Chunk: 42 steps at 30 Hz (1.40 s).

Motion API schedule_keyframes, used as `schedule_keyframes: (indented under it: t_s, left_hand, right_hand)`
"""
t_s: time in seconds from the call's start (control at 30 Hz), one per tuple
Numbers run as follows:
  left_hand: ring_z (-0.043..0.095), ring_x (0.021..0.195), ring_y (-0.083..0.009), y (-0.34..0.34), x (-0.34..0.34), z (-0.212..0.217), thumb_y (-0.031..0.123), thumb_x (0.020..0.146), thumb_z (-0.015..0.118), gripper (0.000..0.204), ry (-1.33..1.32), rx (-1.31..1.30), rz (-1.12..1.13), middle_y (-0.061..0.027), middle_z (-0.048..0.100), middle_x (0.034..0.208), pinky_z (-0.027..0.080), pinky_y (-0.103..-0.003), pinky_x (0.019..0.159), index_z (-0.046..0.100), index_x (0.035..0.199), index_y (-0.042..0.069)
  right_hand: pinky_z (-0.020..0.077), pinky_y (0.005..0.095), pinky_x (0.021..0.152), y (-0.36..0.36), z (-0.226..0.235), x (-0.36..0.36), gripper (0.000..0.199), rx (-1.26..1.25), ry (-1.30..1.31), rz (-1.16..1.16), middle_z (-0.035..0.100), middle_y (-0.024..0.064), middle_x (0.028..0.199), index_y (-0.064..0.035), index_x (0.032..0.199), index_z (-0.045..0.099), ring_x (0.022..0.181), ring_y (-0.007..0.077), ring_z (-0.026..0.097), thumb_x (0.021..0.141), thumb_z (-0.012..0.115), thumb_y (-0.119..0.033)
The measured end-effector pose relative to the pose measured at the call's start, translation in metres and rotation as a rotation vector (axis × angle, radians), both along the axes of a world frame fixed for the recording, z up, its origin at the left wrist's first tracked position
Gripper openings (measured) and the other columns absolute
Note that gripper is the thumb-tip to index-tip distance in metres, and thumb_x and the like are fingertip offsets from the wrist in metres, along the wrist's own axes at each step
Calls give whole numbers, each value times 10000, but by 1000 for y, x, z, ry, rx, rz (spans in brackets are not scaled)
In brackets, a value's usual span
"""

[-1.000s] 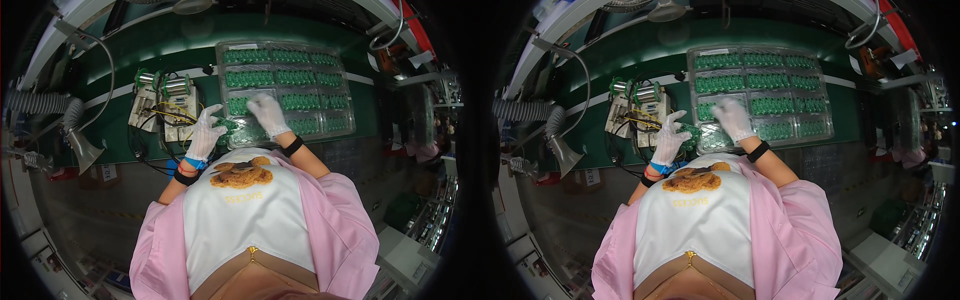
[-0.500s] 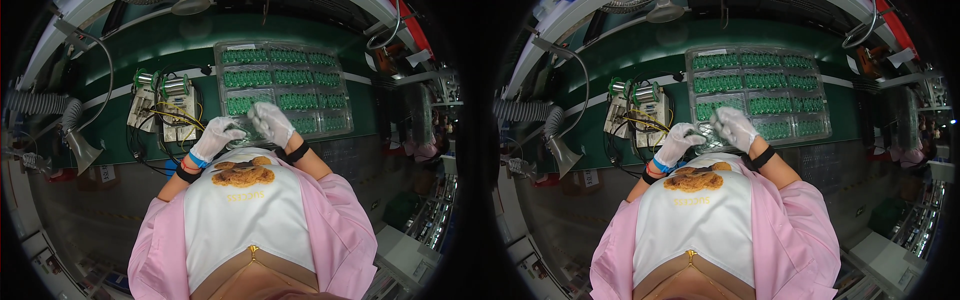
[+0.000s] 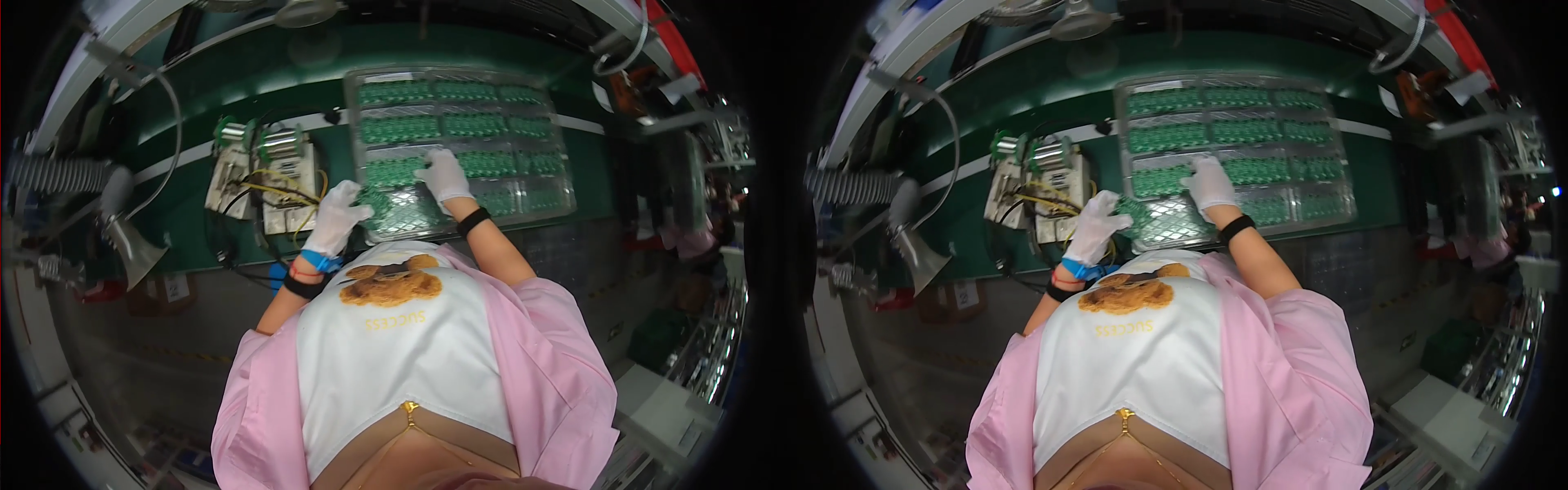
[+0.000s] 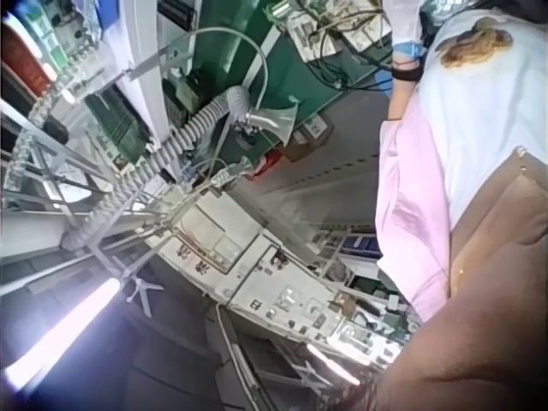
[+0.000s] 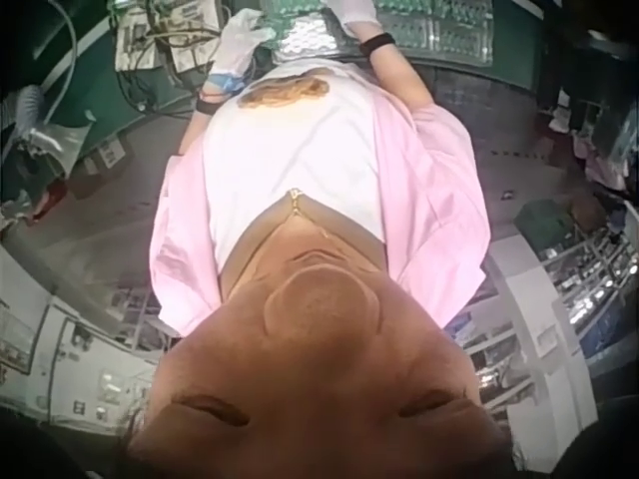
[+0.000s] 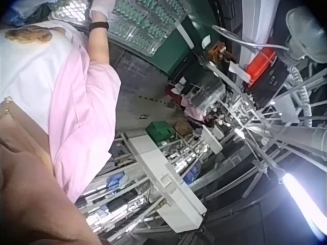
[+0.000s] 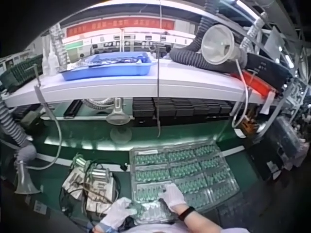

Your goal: The person picks up a stack of circuit boards and separates them by hand, placing the individual boards into the compartments of a plastic tray. After filling the tray, the person sets it aside and pulls a new empty tray onto the workspace.

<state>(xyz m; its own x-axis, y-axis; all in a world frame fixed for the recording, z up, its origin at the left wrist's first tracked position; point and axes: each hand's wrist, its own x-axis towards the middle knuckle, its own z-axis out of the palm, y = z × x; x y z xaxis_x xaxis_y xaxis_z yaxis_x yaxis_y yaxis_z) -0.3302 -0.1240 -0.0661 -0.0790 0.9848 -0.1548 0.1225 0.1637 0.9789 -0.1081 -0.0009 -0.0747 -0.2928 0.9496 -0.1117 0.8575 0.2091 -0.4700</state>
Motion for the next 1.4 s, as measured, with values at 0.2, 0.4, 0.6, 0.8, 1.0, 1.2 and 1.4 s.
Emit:
schedule_keyframes:
  t_s: [0.2,0.4,0.6,0.8,1.0,1.2,1.4]
  left_hand:
    - [559,902,-182,5,-7,-11,30,718,673,280,0,5,-44,-107,582,973,456,-306,800,583,979,-15]
    - [576,928,-184,13,18,29,62,715,698,376,131,172,-27,-122,590,1028,465,-302,792,562,1059,-8]
    - [579,933,-185,9,6,20,123,743,727,441,-131,-33,-141,-131,577,1069,479,-290,767,527,1111,-17]
    - [558,895,-117,2,12,15,88,785,705,357,664,763,-447,-73,588,976,482,-280,711,549,1097,7]
    - [559,857,-122,7,22,35,201,830,684,319,-89,56,-339,-91,617,974,469,-297,759,599,1083,26]
    - [560,983,-214,4,18,38,260,791,716,410,-40,190,-396,-123,597,1053,448,-312,848,615,1112,27]
    - [550,1029,-311,4,7,23,149,859,605,267,-101,193,-485,-143,601,1067,447,-368,881,614,1121,95]
  right_hand:
    - [468,431,827,-15,34,-16,350,-81,219,-100,610,248,957,15,995,601,921,402,580,813,623,-284]
    - [466,452,742,-48,50,-40,320,23,395,463,602,213,763,7,801,605,817,408,583,805,627,-312]
    - [423,380,574,-42,33,-8,198,324,465,513,542,112,732,-80,894,593,653,308,537,739,684,-164]
    - [428,362,598,-42,51,19,374,350,295,803,536,75,786,-117,996,597,702,280,544,629,641,-65]
    - [400,362,603,-57,40,5,322,427,373,678,516,78,768,-134,968,595,713,268,526,655,639,-70]
    - [400,328,559,-48,46,8,208,479,381,929,513,67,773,-60,936,572,603,201,483,729,600,-59]
    - [368,251,457,-43,47,7,136,-734,723,335,545,44,727,-32,886,576,542,113,478,800,619,-128]
